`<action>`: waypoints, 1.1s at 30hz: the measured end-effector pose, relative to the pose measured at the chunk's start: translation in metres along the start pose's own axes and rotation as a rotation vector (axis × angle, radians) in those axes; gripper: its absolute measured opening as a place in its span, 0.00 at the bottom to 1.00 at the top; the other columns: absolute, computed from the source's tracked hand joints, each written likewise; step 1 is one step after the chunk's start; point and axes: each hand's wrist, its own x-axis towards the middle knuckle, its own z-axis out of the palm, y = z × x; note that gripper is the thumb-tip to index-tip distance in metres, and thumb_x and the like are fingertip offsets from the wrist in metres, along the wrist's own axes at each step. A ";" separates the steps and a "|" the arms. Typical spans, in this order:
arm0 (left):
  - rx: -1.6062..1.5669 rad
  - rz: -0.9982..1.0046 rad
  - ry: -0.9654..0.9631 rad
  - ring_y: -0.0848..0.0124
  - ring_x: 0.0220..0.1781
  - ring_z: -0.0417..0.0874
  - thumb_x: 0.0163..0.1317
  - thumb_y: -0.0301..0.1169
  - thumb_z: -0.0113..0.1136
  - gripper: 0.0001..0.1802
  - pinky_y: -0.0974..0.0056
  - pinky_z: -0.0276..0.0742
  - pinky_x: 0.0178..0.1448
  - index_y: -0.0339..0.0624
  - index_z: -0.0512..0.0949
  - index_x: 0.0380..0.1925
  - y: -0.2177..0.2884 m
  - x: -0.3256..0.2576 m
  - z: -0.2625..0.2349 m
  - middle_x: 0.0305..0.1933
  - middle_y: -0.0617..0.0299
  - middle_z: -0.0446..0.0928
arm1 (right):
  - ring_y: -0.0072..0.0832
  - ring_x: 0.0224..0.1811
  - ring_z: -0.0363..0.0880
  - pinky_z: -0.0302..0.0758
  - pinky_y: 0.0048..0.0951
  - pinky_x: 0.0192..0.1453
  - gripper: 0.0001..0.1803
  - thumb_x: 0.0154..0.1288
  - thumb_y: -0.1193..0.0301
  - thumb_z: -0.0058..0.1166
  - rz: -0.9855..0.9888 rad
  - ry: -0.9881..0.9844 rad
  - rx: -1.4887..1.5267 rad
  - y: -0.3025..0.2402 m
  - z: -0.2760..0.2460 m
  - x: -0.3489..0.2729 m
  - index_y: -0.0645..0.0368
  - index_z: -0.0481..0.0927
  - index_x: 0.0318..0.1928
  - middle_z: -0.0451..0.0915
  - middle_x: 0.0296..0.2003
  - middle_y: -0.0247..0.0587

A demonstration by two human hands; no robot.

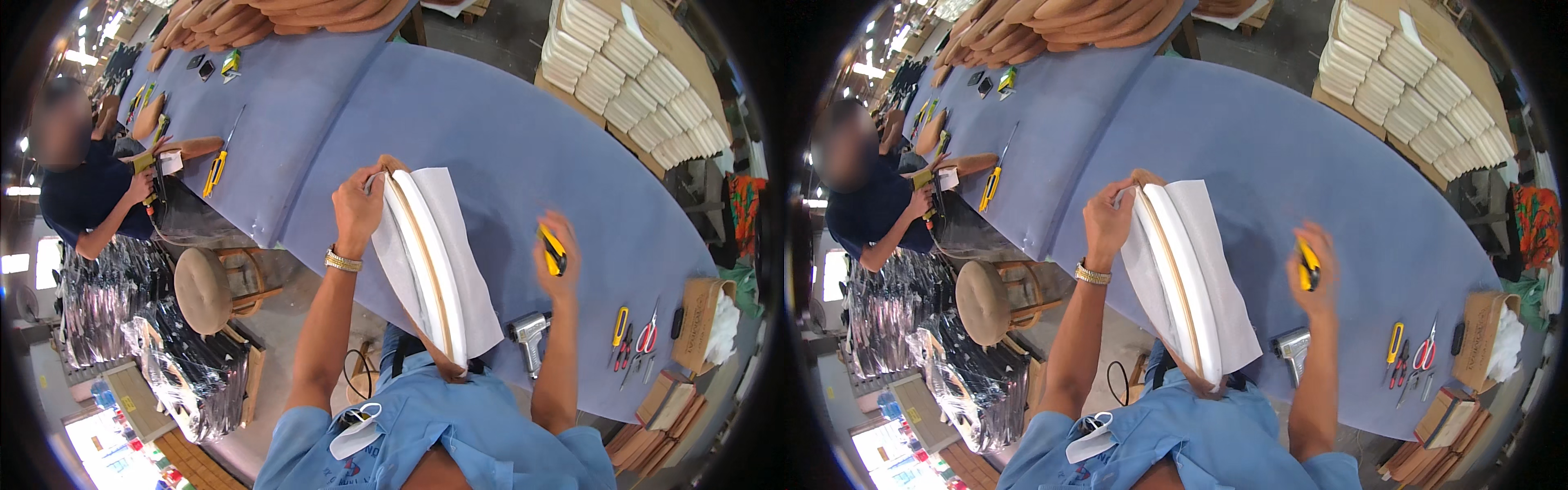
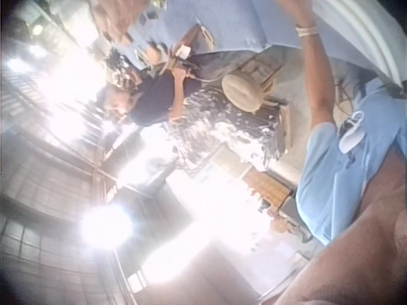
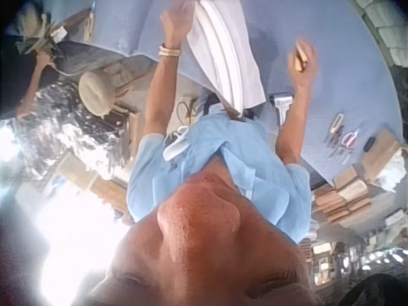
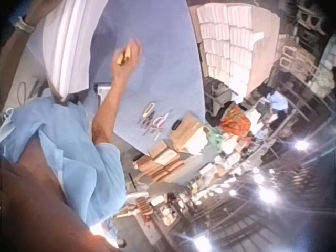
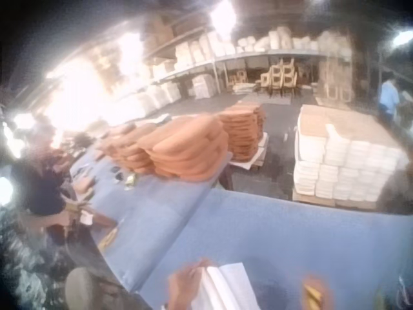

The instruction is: The person assembles a cushion by wrapping a white fabric cover around a brown foam pad, securing it with a staple gun, and trimming excess fabric with a utility knife. The process is repeated for multiple cushions on a long workbench.

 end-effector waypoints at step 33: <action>-0.471 -1.163 0.131 0.65 0.41 0.93 0.62 0.23 0.60 0.09 0.62 0.88 0.43 0.41 0.90 0.34 -0.327 -0.455 -0.008 0.40 0.52 0.90 | 0.54 0.79 0.62 0.63 0.45 0.79 0.52 0.60 0.73 0.62 0.134 -0.381 -0.104 -0.091 0.044 -0.093 0.57 0.49 0.82 0.61 0.77 0.62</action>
